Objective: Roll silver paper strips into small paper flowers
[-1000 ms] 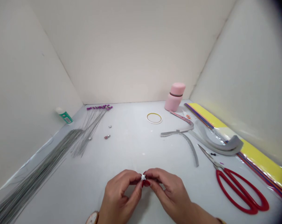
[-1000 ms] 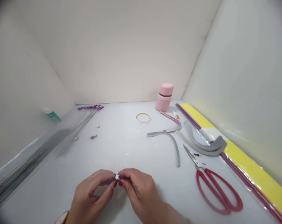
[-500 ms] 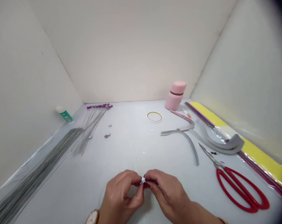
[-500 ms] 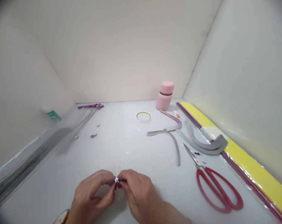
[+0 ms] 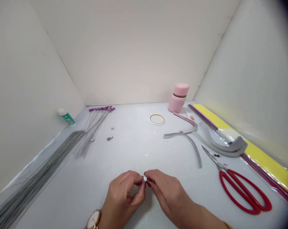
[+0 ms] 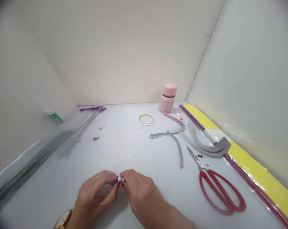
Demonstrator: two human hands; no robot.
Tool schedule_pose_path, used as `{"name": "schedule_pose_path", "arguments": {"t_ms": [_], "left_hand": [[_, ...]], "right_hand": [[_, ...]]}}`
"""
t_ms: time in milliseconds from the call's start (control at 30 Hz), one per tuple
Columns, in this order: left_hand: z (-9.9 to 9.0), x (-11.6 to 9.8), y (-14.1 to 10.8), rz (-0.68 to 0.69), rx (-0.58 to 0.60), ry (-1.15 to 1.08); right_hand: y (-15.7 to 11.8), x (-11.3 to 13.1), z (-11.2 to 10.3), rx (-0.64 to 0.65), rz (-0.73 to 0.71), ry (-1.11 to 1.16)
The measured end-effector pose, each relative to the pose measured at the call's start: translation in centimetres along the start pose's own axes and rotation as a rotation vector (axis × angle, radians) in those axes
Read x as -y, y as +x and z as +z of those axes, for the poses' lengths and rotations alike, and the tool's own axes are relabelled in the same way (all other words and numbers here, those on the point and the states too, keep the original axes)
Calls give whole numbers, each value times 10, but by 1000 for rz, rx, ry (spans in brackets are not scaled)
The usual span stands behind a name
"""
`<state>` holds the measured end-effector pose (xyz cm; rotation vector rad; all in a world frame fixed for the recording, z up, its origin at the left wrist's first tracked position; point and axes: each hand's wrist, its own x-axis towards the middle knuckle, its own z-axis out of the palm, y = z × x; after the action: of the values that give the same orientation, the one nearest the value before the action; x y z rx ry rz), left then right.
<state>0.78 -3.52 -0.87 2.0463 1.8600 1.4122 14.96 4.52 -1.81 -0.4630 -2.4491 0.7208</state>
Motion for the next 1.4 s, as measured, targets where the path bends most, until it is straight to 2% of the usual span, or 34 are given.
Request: {"name": "schedule_pose_path", "arguments": {"t_ms": [200, 333, 400, 500, 633, 800, 867, 967, 1067, 1200, 1400], "left_hand": [[1, 3, -3, 0, 77, -5], [1, 4, -2, -32, 99, -58], [0, 4, 0, -113, 103, -136], [0, 4, 2, -343, 126, -333], [0, 4, 4, -638, 173, -621], [1, 2, 7, -785, 215, -796], [1, 2, 6, -784, 219, -804], [2, 4, 4, -746, 152, -719], [1, 5, 1, -591, 128, -562], [-1, 5, 1, -323, 143, -397], [1, 8, -3, -182, 109, -231]], "right_hand": [[-3, -1, 0, 16, -60, -85], [-2, -2, 0, 21, -17, -10], [0, -3, -1, 29, 57, 96], [4, -2, -5, 49, 164, 251], [5, -1, -7, 38, 166, 297], [5, 0, -7, 42, 232, 410], [5, 1, -5, 53, 329, 525], [7, 3, -2, 62, 517, 748], [10, 4, 0, 53, 643, 935], [12, 4, 0, 38, 705, 1027], [11, 4, -2, 67, 683, 982]]}}
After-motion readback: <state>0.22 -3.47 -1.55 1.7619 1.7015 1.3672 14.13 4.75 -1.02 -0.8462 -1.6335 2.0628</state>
